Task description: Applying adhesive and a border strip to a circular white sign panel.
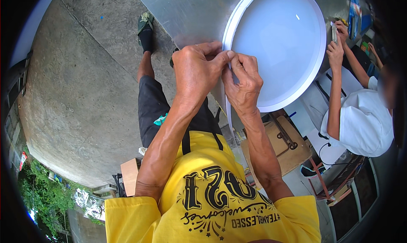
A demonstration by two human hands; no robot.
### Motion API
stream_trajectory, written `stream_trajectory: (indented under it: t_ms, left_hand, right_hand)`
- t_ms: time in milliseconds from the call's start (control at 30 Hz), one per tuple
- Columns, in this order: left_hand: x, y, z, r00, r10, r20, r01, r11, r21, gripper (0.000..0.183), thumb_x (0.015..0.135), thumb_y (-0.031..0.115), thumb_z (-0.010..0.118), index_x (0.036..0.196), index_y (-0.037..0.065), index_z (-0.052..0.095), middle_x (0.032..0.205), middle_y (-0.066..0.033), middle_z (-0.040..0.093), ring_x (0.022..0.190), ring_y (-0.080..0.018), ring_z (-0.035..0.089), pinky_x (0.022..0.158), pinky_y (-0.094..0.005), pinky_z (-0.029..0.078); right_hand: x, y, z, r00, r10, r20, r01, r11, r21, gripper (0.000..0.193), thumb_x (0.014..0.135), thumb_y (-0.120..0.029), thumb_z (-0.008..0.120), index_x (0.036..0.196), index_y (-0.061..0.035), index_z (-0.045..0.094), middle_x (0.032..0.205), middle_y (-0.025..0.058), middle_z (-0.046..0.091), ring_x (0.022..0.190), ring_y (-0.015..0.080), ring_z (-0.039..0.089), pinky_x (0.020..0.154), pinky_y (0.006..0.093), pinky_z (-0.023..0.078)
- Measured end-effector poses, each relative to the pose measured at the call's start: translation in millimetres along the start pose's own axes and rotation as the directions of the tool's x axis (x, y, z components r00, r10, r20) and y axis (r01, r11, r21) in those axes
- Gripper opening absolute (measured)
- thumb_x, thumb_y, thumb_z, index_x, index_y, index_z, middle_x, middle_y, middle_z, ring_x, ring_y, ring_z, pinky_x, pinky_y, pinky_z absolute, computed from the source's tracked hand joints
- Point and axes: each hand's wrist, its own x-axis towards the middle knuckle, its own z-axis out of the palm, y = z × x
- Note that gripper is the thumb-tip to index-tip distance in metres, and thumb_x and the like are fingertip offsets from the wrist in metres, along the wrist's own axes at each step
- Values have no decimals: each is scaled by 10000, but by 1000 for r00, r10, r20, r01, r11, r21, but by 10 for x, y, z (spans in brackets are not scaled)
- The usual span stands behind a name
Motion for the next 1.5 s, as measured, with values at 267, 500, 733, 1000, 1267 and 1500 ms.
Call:
stream_trajectory:
  t_ms: [267, 500, 733, 1000, 1267, 1500]
  left_hand:
    - [43, 37, -14, 999, -33, -7, 34, 999, 11, 296, 795, 126, 867, 999, -75, 793, 824, -218, 776, 703, -221, 778, 661, -303, 618]
    - [34, 69, 5, 995, -97, -22, 99, 992, 73, 316, 827, 188, 848, 1038, -44, 806, 858, -167, 796, 736, -150, 748, 700, -273, 605]
    - [-9, 79, 17, 992, -117, -39, 120, 990, 80, 316, 826, 190, 841, 1041, -40, 807, 857, -167, 797, 734, -150, 753, 706, -269, 605]
    - [4, 88, 0, 993, -117, -21, 119, 989, 85, 325, 819, 189, 851, 1051, -34, 806, 879, -175, 798, 757, -165, 761, 734, -283, 604]
    - [10, 76, -26, 995, -96, 10, 94, 991, 94, 352, 836, 193, 840, 1091, -43, 790, 929, -186, 799, 790, -207, 767, 778, -298, 602]
    - [-30, 57, -19, 996, -75, -36, 77, 996, 47, 313, 817, 145, 840, 1051, -57, 794, 846, -178, 793, 768, -198, 782, 750, -293, 609]
  right_hand:
    - [26, 17, 4, 1000, -1, 6, 1, 1000, -3, 321, 758, 115, 722, 1076, 74, 712, 1007, 124, 668, 907, 313, 632, 777, 413, 537]
    - [23, 2, 9, 1000, 7, 10, -8, 1000, 18, 346, 770, 103, 745, 1113, 79, 717, 1032, 116, 650, 922, 310, 611, 772, 410, 528]
    - [41, -3, -87, 998, 16, 68, -18, 999, 28, 383, 772, 59, 774, 1149, 72, 710, 1030, 117, 649, 947, 310, 615, 787, 411, 535]
    - [171, 239, -508, 968, 210, 138, -233, 956, 180, 375, 929, -156, 774, 1266, -5, 716, 1119, 125, 710, 1020, 236, 693, 881, 361, 555]
    - [695, 722, -774, 888, 441, -130, -376, 859, 346, 432, 987, -129, 727, 1357, 78, 639, 1204, 174, 698, 1064, 202, 676, 925, 321, 567]
    - [1877, 1549, -762, 881, 351, -316, -65, 752, 655, 791, 799, -163, 901, 1446, 105, 532, 1338, 220, 648, 1124, 243, 650, 953, 350, 571]
